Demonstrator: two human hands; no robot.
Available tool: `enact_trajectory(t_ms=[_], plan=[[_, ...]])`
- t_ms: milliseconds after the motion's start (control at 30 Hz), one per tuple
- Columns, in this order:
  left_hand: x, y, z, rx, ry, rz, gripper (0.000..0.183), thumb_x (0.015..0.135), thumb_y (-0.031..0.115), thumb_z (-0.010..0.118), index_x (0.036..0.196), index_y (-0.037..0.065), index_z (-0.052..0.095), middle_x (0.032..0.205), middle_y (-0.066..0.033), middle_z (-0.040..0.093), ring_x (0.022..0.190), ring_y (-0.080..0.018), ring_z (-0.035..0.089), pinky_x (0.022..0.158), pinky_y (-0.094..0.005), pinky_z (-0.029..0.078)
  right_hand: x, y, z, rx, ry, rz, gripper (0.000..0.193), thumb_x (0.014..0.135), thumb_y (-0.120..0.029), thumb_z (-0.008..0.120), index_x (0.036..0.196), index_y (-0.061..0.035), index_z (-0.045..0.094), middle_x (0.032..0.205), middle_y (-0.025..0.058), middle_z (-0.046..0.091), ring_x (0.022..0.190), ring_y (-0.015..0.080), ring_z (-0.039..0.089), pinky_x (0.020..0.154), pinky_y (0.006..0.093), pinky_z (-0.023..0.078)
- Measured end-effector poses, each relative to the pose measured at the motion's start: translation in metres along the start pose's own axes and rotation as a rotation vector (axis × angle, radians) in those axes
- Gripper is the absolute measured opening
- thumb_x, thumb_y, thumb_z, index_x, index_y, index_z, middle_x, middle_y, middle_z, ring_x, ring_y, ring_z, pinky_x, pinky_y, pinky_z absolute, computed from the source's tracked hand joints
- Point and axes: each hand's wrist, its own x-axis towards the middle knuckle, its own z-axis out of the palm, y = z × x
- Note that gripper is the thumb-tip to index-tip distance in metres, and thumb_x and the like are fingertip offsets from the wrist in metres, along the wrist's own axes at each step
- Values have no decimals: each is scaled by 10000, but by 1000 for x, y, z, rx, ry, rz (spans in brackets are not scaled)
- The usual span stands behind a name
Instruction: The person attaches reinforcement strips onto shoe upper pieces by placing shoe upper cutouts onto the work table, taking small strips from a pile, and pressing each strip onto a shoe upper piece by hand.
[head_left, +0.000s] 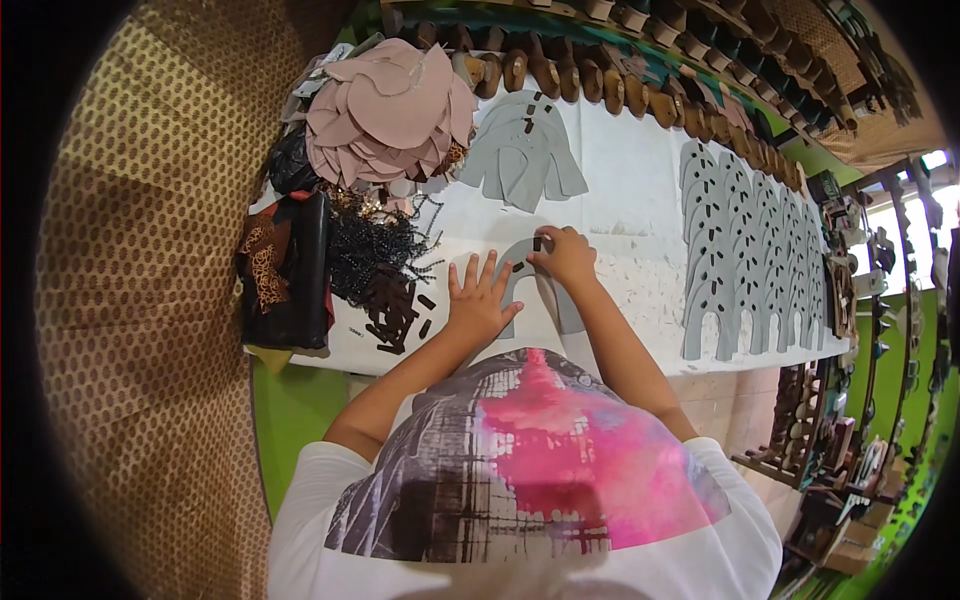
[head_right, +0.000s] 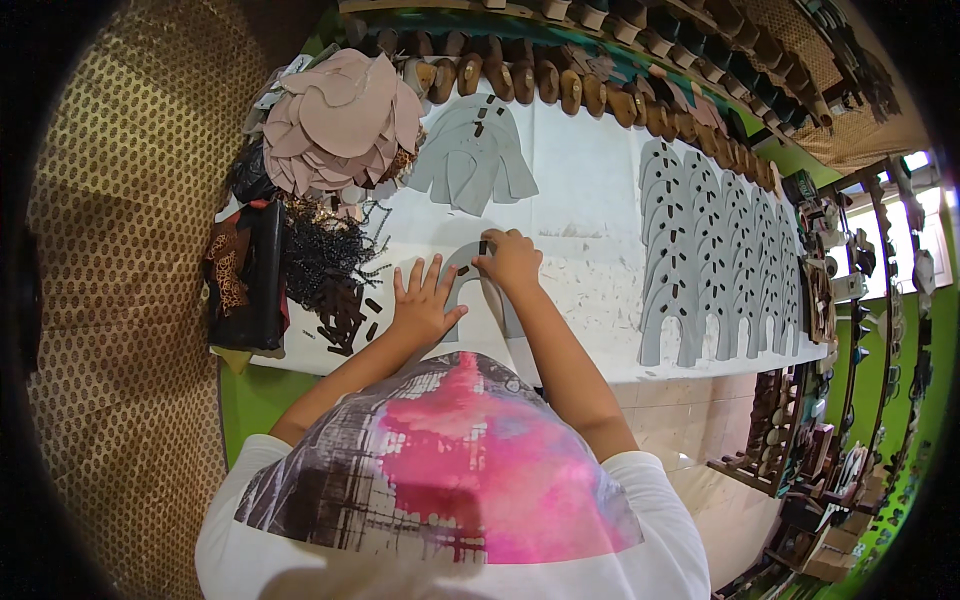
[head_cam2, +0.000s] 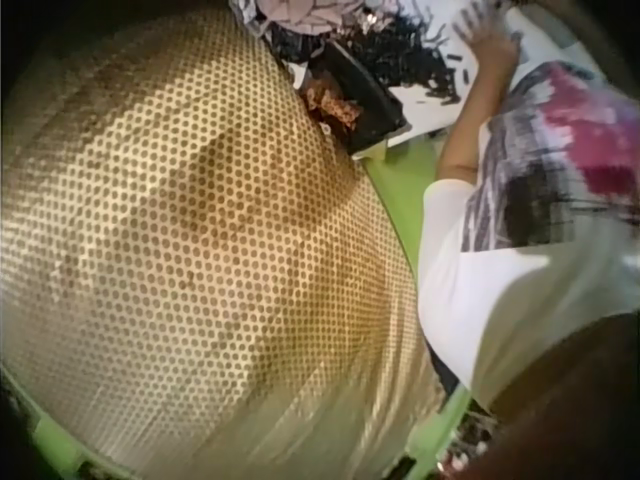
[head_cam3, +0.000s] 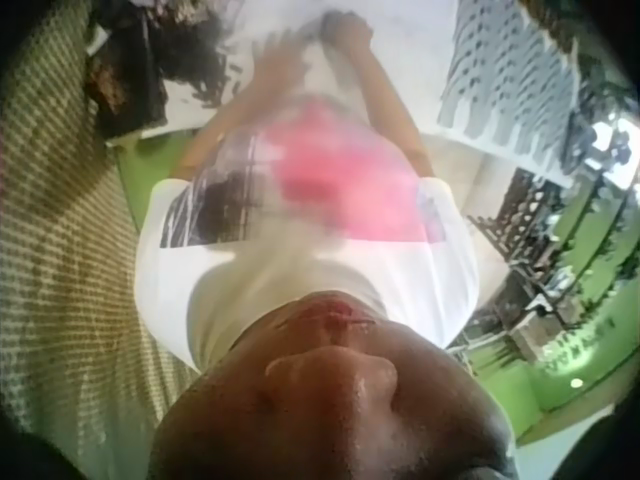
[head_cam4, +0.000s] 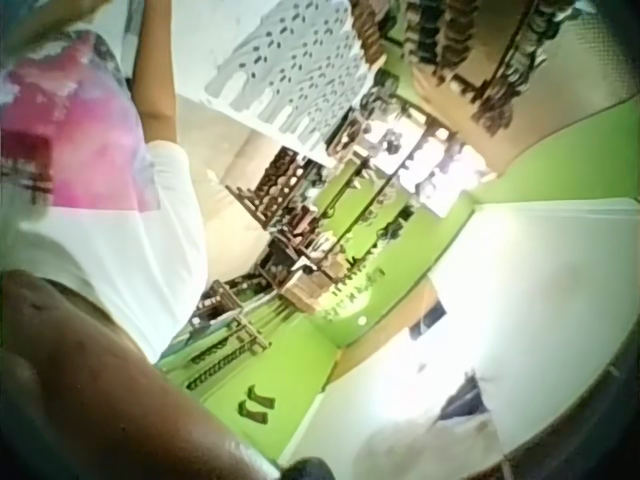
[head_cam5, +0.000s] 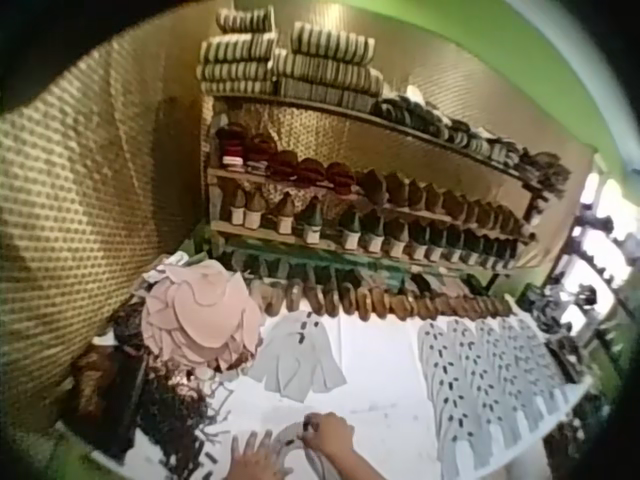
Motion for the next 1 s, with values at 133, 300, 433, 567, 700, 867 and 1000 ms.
enact_trajectory(t_ms=[133, 300, 433, 567, 700, 867, 1000], plan=[[5, 3, 3, -20, 22, 9, 730, 856, 542, 463, 1429, 127, 287, 1480, -143, 244, 1355, -364, 196, 1060, -606, 27, 1, 33, 7, 128, 320, -49, 445, 712, -363, 711, 1103, -168, 627, 1027, 81, 614, 963, 282, 589, 792, 441, 454], [0, 0, 0, 1, 28, 13, 752, 853, 544, 465, 1428, 97, 278, 1476, -141, 250, 1348, -367, 202, 1058, -606, 30, -19, 49, 5, 256, 337, -158, 252, 783, -256, 667, 991, -114, 671, 921, 103, 637, 876, 258, 614, 760, 385, 470], [6, 3, -9, -116, 40, -17, 721, 847, 490, 508, 1419, 104, 296, 1450, -131, 303, 1339, -350, 230, 1052, -609, 53, -29, 64, 20, 421, 320, -146, 218, 796, -227, 663, 948, -71, 674, 861, 103, 645, 784, 264, 619, 708, 365, 477], [13, 0, -8, -346, 56, -101, 649, 826, 371, 582, 1384, 123, 363, 1314, -104, 478, 1276, -310, 343, 1035, -604, 116, -34, 61, 11, 383, 233, -37, 229, 785, -205, 672, 956, -52, 665, 844, 104, 649, 760, 262, 613, 694, 368, 479], [27, -3, -8, -463, 127, -175, 579, 808, 295, 615, 1332, 126, 434, 1152, -26, 589, 1185, -235, 435, 1043, -584, 142, -39, 50, 6, 221, 220, -80, 215, 771, -178, 672, 939, -45, 662, 820, 105, 646, 775, 260, 614, 702, 369, 482], [49, -10, -21, -416, 54, -189, 448, 781, 221, 633, 1215, 148, 547, 915, 27, 630, 1062, -203, 498, 1032, -588, 170, -39, 52, 10, 199, 262, -64, 178, 751, -131, 662, 913, -59, 650, 826, 101, 621, 789, 282, 604, 710, 381, 477], [47, -14, -23, -361, -12, -196, 444, 780, 212, 629, 1212, 160, 542, 990, 1, 615, 1092, -221, 486, 1031, -593, 168, -47, 46, 16, 273, 475, -129, 198, 747, -114, 653, 942, -79, 645, 919, 94, 610, 809, 282, 595, 727, 395, 462]])
